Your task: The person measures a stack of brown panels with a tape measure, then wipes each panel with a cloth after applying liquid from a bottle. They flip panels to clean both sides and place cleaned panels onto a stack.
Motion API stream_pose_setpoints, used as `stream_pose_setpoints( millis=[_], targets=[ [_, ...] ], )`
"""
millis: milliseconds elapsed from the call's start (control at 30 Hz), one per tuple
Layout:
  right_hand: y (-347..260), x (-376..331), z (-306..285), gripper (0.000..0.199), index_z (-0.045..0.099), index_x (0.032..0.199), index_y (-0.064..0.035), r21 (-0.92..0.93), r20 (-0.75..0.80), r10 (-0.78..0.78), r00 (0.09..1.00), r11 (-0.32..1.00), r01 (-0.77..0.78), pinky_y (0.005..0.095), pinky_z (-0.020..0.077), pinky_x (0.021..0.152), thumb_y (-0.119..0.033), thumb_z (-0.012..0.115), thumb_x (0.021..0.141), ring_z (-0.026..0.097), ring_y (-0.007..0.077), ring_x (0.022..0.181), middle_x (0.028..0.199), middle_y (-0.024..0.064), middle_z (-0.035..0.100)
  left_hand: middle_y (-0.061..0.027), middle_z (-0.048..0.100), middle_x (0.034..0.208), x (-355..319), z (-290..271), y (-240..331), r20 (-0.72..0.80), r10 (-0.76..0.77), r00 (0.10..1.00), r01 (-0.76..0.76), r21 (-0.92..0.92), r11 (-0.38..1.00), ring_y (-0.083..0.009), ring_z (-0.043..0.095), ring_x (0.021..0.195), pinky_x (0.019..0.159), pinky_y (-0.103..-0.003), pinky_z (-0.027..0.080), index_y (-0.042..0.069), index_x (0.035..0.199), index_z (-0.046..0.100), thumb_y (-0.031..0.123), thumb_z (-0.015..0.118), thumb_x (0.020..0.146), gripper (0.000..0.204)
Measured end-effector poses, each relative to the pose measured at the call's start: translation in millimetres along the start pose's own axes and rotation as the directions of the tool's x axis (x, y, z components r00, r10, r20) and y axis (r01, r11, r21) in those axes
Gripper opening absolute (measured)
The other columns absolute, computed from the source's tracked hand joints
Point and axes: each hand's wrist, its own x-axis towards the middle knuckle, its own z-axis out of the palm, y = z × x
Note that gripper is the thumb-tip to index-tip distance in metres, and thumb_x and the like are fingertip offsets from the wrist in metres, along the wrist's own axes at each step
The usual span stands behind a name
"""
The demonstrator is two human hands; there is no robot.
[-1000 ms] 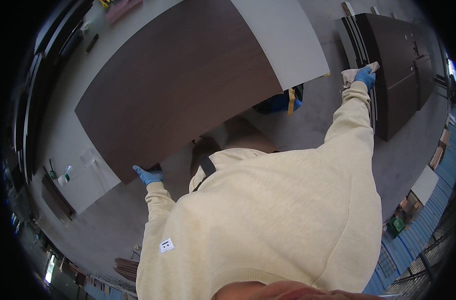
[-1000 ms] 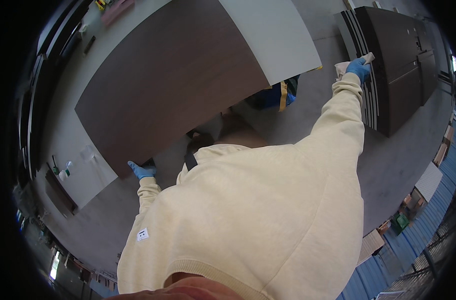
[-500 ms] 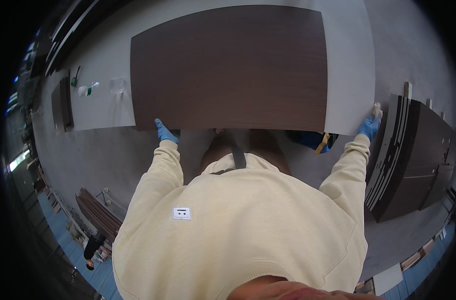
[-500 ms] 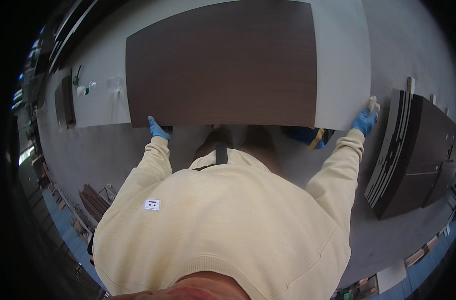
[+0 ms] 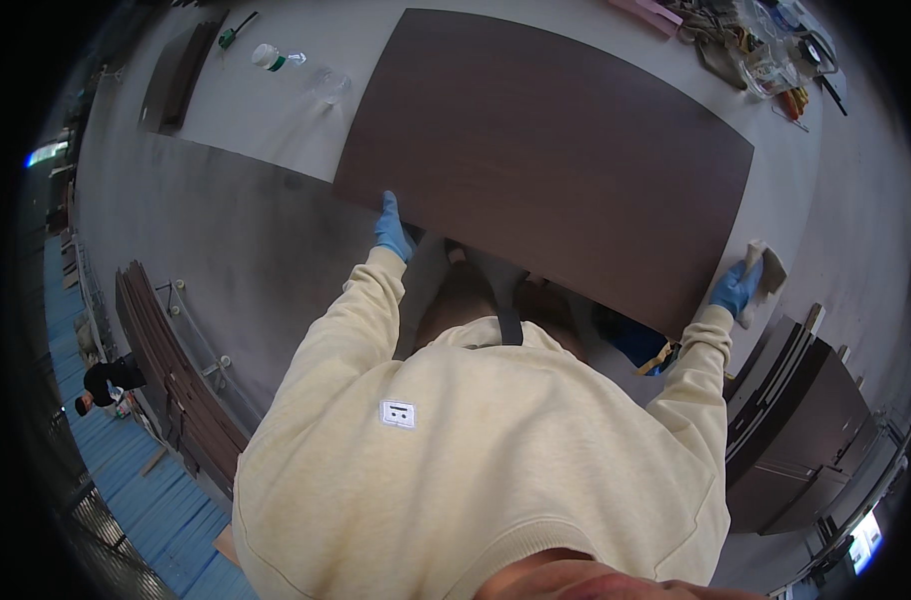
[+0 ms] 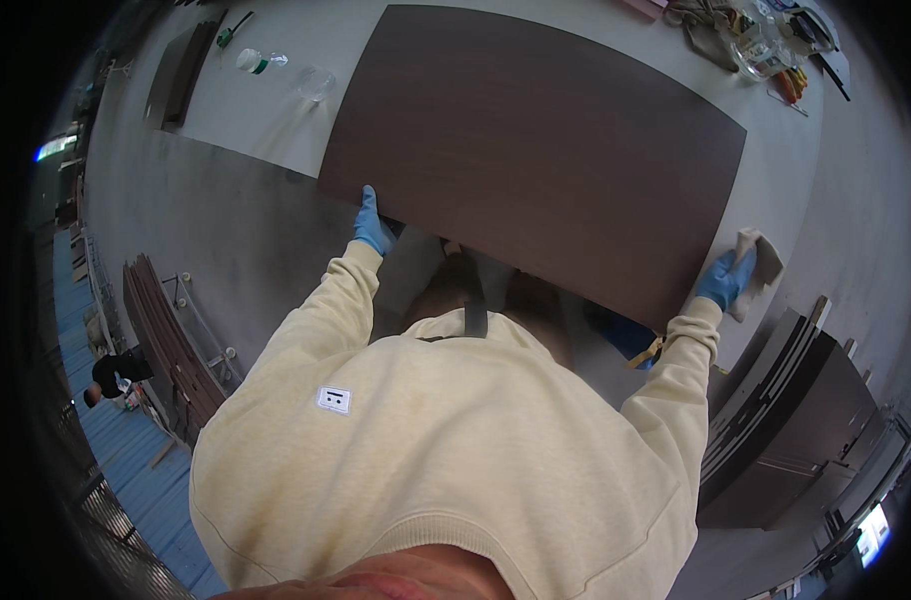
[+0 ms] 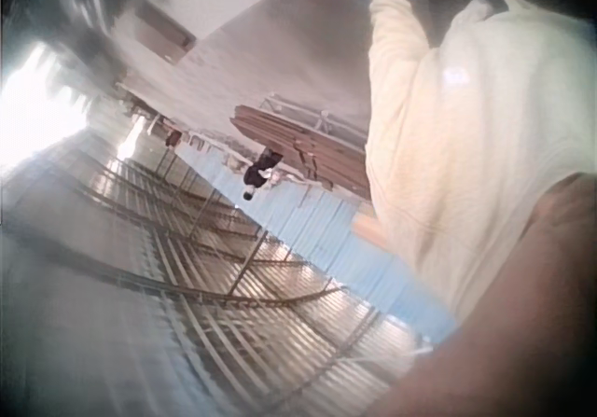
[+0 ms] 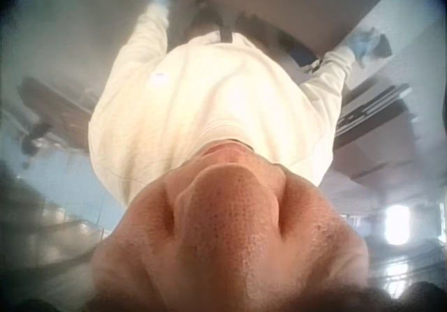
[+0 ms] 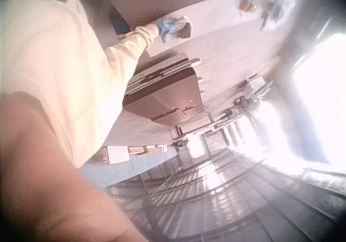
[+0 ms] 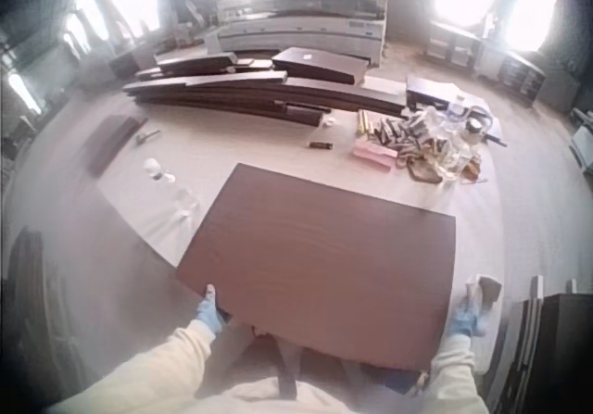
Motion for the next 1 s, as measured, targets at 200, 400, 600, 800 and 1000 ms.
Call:
stream_pose_setpoints(
  millis=[200, 400, 600, 800, 1000],
  targets=[
    [-131, 12, 129, 0.061, 0.043, 0.158, -0.0124, -0.436, 0.341, 0.032, 0.94, 0.891, 0.128, 0.0584, 0.0218, 0.124, -0.041, 0.044, 0.104, 0.035, 0.0381, 0.152, 0.164, 0.016, 0.04, -0.0101, 0.064, 0.136, -6, -21, 22, 0.139, -0.087, 0.986, 0.082, 0.041, 0.996, -0.0305, 0.062, 0.124, 0.111, -0.048, 0.051, 0.009, 0.141, 0.057, 0.046, 0.071, 0.098, 0.058],
    [-312, 35, 288, 0.06, 0.045, 0.157, -0.0194, -0.355, 0.469, -0.19, 0.862, 0.854, 0.381, 0.0635, 0.0182, 0.123, -0.045, 0.041, 0.103, 0.033, 0.0356, 0.154, 0.163, 0.0134, 0.042, -0.0129, 0.064, 0.136, -11, -21, 51, 0.238, -0.244, 0.94, 0.2, 0.195, 0.96, -0.0304, 0.064, 0.122, 0.108, -0.048, 0.052, 0.002, 0.14, 0.056, 0.045, 0.067, 0.101, 0.059],
    [-493, 25, 433, 0.058, 0.051, 0.152, -0.0191, -0.063, 0.427, -0.578, 0.695, 0.748, 0.661, 0.0619, 0.0206, 0.123, -0.047, 0.045, 0.101, 0.036, 0.0352, 0.152, 0.16, 0.0144, 0.046, -0.0122, 0.066, 0.133, -10, -33, 74, 0.41, -0.361, 0.838, 0.25, 0.3, 0.92, -0.0274, 0.064, 0.122, 0.108, -0.045, 0.052, -0.002, 0.134, 0.06, 0.029, 0.065, 0.104, 0.044],
    [-609, -130, 349, 0.058, 0.058, 0.141, -0.0132, 0.398, 0.341, -0.874, 0.347, 0.469, 0.789, 0.0583, 0.0279, 0.122, -0.031, 0.066, 0.086, 0.044, 0.0373, 0.145, 0.151, 0.0151, 0.053, -0.009, 0.069, 0.123, 24, -63, 53, 0.478, -0.371, 0.796, 0.177, 0.403, 0.898, -0.0189, 0.067, 0.11, 0.096, -0.031, 0.055, 0.001, 0.128, 0.065, 0.018, 0.065, 0.103, 0.031],
    [-668, -260, 220, 0.044, 0.064, 0.134, -0.0076, 0.885, 0.465, -0.885, 0.019, 0.465, 0.005, 0.0482, 0.034, 0.121, -0.028, 0.064, 0.094, 0.052, 0.0355, 0.136, 0.139, 0.0168, 0.062, -0.0045, 0.062, 0.138, 33, -104, 35, 0.451, -0.442, 0.775, -0.288, 0.875, 0.389, -0.0179, 0.057, 0.128, 0.107, -0.029, 0.047, 0.009, 0.143, 0.054, 0.032, 0.048, 0.109, 0.042]
  ],
)
